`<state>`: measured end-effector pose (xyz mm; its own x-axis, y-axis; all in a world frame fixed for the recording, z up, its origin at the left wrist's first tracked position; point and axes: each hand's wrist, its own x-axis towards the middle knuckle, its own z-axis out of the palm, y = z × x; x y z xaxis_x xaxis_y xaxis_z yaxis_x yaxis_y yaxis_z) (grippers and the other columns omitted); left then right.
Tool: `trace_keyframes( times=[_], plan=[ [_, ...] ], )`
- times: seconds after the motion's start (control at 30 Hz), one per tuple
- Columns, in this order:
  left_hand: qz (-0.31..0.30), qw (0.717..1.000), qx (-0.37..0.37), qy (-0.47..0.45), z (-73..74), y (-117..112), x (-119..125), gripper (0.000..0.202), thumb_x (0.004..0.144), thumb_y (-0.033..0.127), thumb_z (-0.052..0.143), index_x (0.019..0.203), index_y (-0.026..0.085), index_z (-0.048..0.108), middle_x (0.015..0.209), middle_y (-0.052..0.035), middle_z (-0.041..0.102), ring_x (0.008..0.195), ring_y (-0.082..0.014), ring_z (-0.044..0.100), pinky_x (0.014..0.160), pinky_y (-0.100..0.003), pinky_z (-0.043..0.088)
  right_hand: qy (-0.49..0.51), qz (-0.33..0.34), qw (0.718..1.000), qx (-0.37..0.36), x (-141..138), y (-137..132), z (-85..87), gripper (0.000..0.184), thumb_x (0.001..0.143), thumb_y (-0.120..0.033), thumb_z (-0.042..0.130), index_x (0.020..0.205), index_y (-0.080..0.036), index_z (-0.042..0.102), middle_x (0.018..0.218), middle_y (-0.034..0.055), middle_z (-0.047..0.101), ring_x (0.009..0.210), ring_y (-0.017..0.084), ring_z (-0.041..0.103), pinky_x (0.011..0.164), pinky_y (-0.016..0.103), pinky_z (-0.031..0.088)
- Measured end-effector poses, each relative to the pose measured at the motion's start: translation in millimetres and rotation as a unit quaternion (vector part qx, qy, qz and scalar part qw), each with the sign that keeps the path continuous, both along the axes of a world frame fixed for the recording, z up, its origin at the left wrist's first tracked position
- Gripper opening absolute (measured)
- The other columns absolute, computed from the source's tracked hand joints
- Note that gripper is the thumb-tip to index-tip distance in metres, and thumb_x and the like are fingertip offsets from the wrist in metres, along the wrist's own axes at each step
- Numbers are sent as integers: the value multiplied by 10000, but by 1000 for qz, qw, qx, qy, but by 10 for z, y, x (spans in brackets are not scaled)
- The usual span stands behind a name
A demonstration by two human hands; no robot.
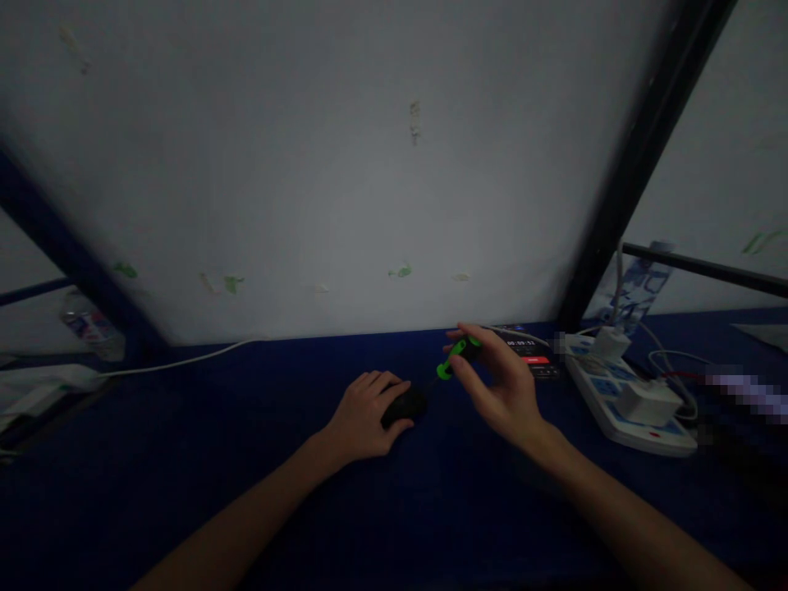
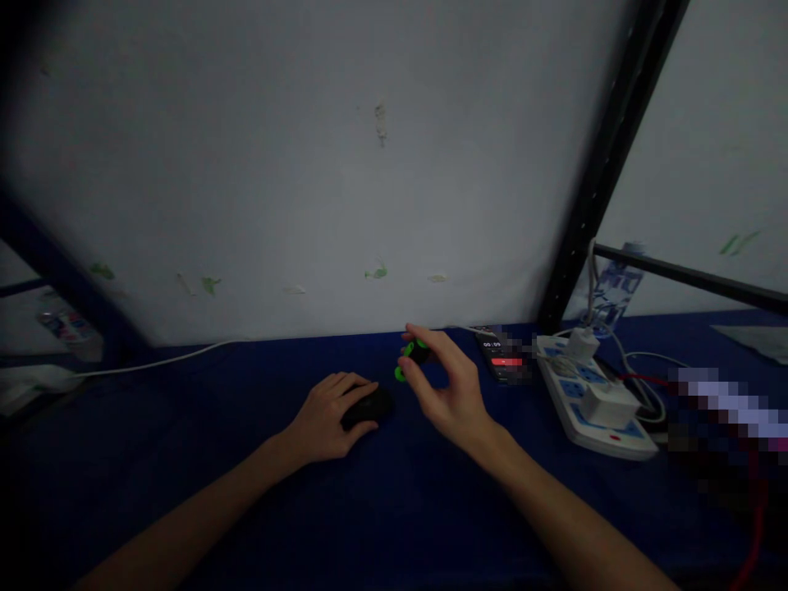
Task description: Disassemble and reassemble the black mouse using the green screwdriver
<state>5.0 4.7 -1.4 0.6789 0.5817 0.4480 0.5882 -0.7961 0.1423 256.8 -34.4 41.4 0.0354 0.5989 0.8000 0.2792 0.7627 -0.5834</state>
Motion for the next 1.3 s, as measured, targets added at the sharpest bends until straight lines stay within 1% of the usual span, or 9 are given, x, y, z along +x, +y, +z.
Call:
trace_keyframes(
  times=[0.27,0.43,0.57,0.73,0.87,0.97,1.1,1.2,1.3],
  plan=[
    [3,1000,-18,0,17,0,-8,555,876,440,801,1355,212,639,1261,-117,689,1063,-317,669,972,-517,533,39,-53,993,94,8,21,-25,448,970,-148,690,1383,-311,627,1324,101,682,1015,248,761,883,475,649],
    [18,999,-45,0,-1,42,-35,551,901,504,784,1354,225,636,1274,-101,689,1093,-306,669,1005,-501,520,-31,-79,996,41,68,154,-99,326,966,-205,715,1282,-264,664,1203,89,731,1055,244,743,911,438,630],
    [23,998,-67,-2,-1,86,-72,530,937,539,748,1362,246,629,1284,-80,693,1105,-285,677,1003,-474,511,-107,-51,993,11,94,290,-277,174,972,-250,718,1138,-250,667,1217,91,763,1091,247,754,954,422,618],
    [17,996,-87,-8,3,114,-105,527,922,496,783,1369,269,621,1296,-56,695,1137,-263,677,1023,-445,501,-139,-27,987,-72,120,424,-464,213,927,-310,774,1048,-248,608,1202,82,777,1063,252,766,919,414,617],
    [18,995,-94,-15,-23,128,-111,567,883,497,826,1360,260,632,1309,-68,691,1167,-273,664,1039,-447,504,-209,-27,964,-160,150,486,-526,279,907,-284,785,1117,-232,608,1103,65,763,990,227,745,880,377,594],
    [13,996,-88,-12,-25,117,-100,586,859,492,849,1352,251,645,1317,-77,685,1184,-284,650,1057,-459,496,-258,-11,948,-185,160,496,-558,280,899,-230,776,1149,-224,650,1075,50,758,950,210,732,863,352,577],
    [-7,997,-73,7,23,60,-62,613,853,474,848,1388,263,634,1319,-73,679,1166,-298,633,1059,-483,477,-302,-4,936,-183,140,471,-545,180,905,-219,756,1079,-230,710,1018,40,743,905,212,696,838,354,543],
    [-9,998,-54,30,69,2,-28,609,870,456,829,1404,248,622,1296,-80,684,1133,-314,623,1011,-499,476,-317,-15,934,-165,94,406,-457,103,916,-210,727,1017,-224,725,1055,58,718,998,238,657,914,386,502],
    [3,998,-22,66,98,-51,1,596,891,445,805,1404,212,611,1298,-97,681,1129,-322,611,978,-495,478,-349,-16,925,-149,27,308,-349,62,917,-189,698,950,-227,736,1000,44,708,955,226,642,911,379,477]
  ],
)
